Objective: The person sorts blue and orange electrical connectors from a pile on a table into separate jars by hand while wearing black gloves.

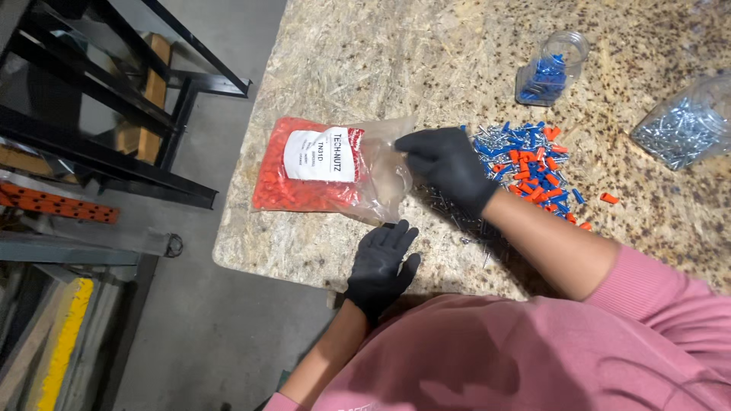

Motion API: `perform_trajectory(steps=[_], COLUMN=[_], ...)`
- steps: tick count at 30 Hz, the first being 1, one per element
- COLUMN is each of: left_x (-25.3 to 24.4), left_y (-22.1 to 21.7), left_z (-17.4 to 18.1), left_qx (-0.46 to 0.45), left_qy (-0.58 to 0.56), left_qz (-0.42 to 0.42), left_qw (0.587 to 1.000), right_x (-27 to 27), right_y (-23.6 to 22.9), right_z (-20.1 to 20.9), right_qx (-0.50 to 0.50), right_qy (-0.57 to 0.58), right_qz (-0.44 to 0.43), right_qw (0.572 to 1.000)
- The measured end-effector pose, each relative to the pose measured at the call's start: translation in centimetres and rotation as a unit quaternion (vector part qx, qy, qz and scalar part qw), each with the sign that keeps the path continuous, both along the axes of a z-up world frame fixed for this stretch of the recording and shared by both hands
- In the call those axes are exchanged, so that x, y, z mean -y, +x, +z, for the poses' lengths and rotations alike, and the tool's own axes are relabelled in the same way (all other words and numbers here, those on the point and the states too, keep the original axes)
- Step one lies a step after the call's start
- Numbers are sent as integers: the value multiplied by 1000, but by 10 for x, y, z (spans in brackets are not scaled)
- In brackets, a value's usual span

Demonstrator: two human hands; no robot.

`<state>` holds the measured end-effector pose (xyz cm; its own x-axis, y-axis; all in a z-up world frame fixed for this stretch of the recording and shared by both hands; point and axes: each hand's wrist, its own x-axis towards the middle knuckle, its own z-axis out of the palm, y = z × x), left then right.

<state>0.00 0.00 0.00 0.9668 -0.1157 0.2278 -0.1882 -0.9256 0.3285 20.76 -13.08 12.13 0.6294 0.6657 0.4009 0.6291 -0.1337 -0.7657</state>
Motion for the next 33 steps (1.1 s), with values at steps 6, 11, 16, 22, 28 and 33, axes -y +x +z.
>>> perform_trajectory(steps=[6, 11, 16, 22, 28, 33], left_x=[4, 7, 8, 9, 7, 4], left_y=[3, 4, 1, 2, 0, 2], left_z=[4, 4, 34, 11, -1, -2], left_qx=[106, 150, 131, 136, 17, -75], left_qy=[-13, 19, -11, 1, 41, 37], left_qz=[1, 20, -7, 5, 35, 31], left_qw=[994, 988, 991, 991, 998, 996], right_x=[145, 243, 235, 256, 252, 214], right_y=[59, 38, -7, -3, 2, 15], right_z=[-28, -21, -1, -63, -51, -1], right_qx=[-132, -58, -126, 107, 139, 97], right_qy=[-92, -296, -290, -315, -355, -256], right_qz=[-219, -336, -269, -178, -208, -204], right_qw=[962, 892, 910, 926, 901, 940])
